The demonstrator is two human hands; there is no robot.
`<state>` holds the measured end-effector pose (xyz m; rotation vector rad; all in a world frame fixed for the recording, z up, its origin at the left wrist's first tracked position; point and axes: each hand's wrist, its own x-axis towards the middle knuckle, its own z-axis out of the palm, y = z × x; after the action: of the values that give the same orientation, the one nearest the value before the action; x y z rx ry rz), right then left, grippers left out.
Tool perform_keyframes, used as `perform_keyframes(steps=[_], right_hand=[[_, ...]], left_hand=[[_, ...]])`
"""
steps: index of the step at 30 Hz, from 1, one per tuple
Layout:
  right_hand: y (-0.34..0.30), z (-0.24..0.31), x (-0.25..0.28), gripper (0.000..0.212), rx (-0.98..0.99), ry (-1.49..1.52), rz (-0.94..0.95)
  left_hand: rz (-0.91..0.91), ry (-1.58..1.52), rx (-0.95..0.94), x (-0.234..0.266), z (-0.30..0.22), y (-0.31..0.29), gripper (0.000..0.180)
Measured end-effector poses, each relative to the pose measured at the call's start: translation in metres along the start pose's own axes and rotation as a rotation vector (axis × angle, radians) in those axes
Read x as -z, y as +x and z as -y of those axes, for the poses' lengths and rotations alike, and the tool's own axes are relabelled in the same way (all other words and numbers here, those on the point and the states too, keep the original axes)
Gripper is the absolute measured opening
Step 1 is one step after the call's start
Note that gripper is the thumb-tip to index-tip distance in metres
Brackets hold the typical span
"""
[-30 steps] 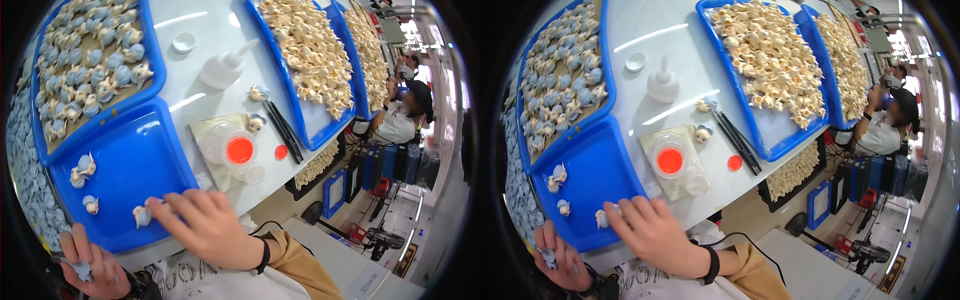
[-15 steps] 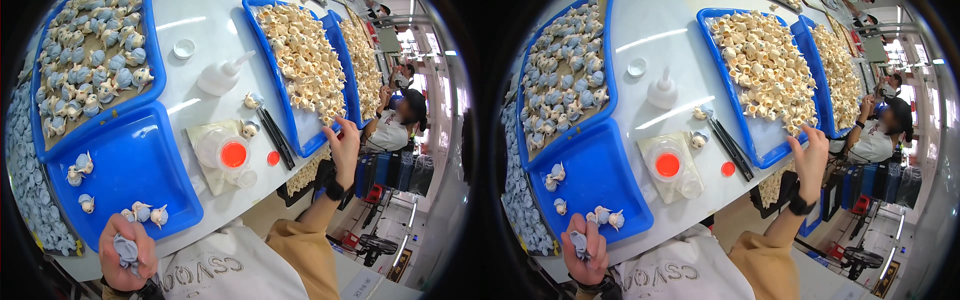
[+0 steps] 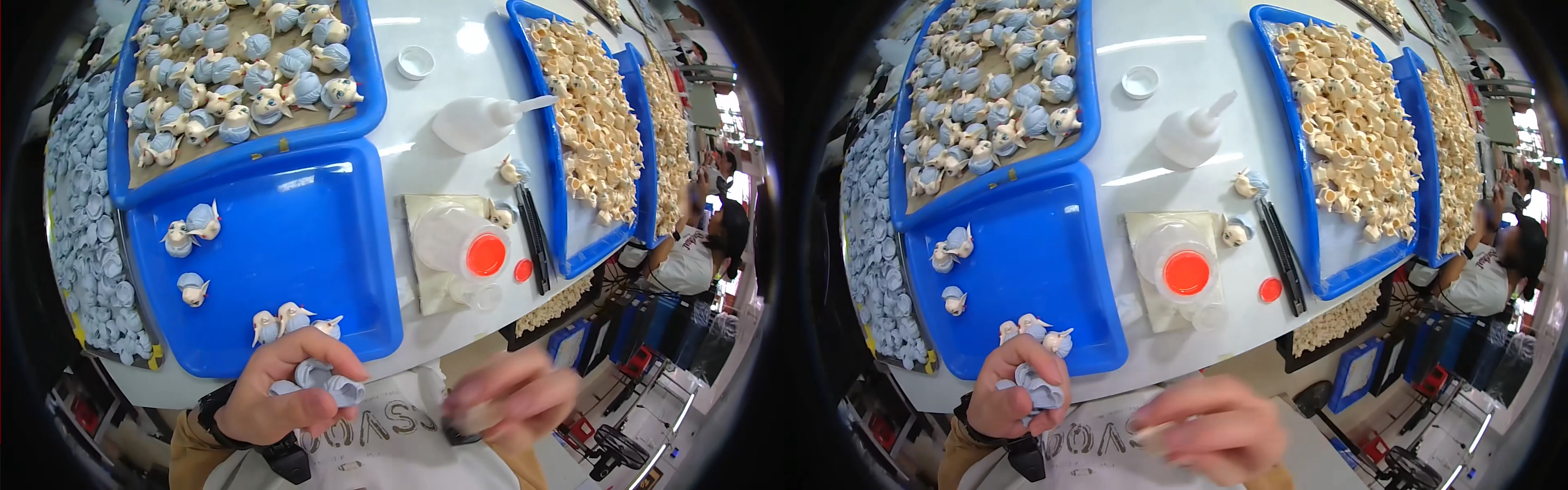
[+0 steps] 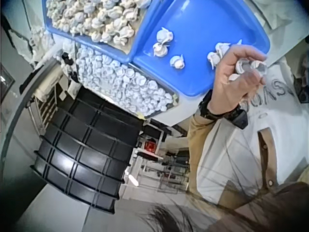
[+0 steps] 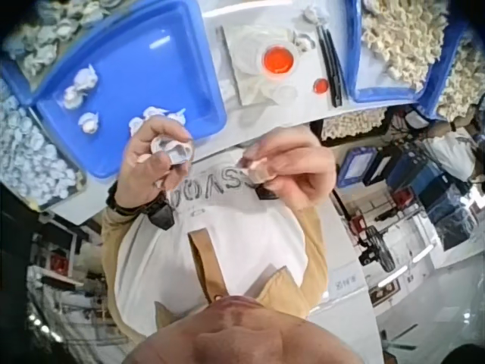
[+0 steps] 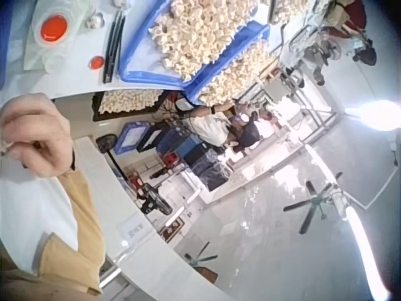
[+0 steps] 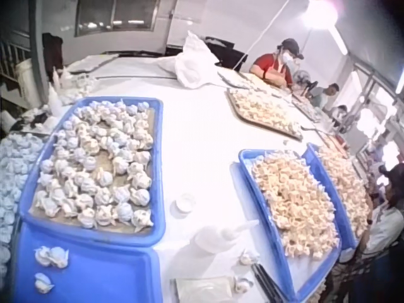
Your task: The person assembles small figurines by picking up a blue body and a beige head, applying glue from a squeeze bottle to the head, and attaching the two parts. The completed figures are placed into a blue tray. The person repeats this process for multiple units throughout the clip.
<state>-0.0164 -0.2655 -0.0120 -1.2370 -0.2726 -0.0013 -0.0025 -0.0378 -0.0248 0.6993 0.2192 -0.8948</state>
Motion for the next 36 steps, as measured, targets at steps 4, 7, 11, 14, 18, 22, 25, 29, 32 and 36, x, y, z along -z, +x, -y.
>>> perform_keyframes(steps=[4,7,11,14,18,22,25,29,32,36], right_hand=[[0.005,-0.014,-0.010,0.016,-0.111,0.104,0.228],[0.002,-0.015,-0.018,0.023,-0.136,0.062,0.189],[-0.008,-0.012,-0.026,0.039,-0.015,-0.038,0.032],[-0.008,-0.009,-0.018,0.049,0.057,-0.050,0.068],[-0.004,-0.002,-0.008,0.043,0.027,-0.176,0.181],[0.005,0.000,-0.013,0.034,0.082,-0.470,0.217],[0.000,-0.003,-0.021,0.030,0.071,-0.590,0.234],[0.000,-0.010,-0.025,0.031,0.136,-0.619,0.175],[0.002,-0.012,-0.028,0.028,0.134,-0.646,0.180],[-0.002,-0.012,-0.022,0.028,0.188,-0.624,0.206]], left_hand=[[-0.049,-0.024,-0.008,-0.002,0.000,-0.003,0.041],[-0.046,0.083,0.041,-0.003,-0.006,-0.006,0.039],[0.018,0.257,0.029,-0.008,-0.013,-0.003,0.034],[0.107,0.289,0.012,-0.006,-0.015,-0.003,0.032],[0.222,0.471,-0.076,-0.005,-0.009,0.005,0.030],[0.208,0.592,-0.077,-0.007,-0.005,0.004,0.032],[0.180,0.604,-0.057,-0.007,-0.006,0.006,0.035],[0.026,0.410,-0.010,-0.011,-0.005,0.003,0.041],[-0.072,0.245,-0.078,-0.012,0.004,-0.003,0.039],[0.073,0.256,-0.101,0.003,0.005,-0.002,0.036]])
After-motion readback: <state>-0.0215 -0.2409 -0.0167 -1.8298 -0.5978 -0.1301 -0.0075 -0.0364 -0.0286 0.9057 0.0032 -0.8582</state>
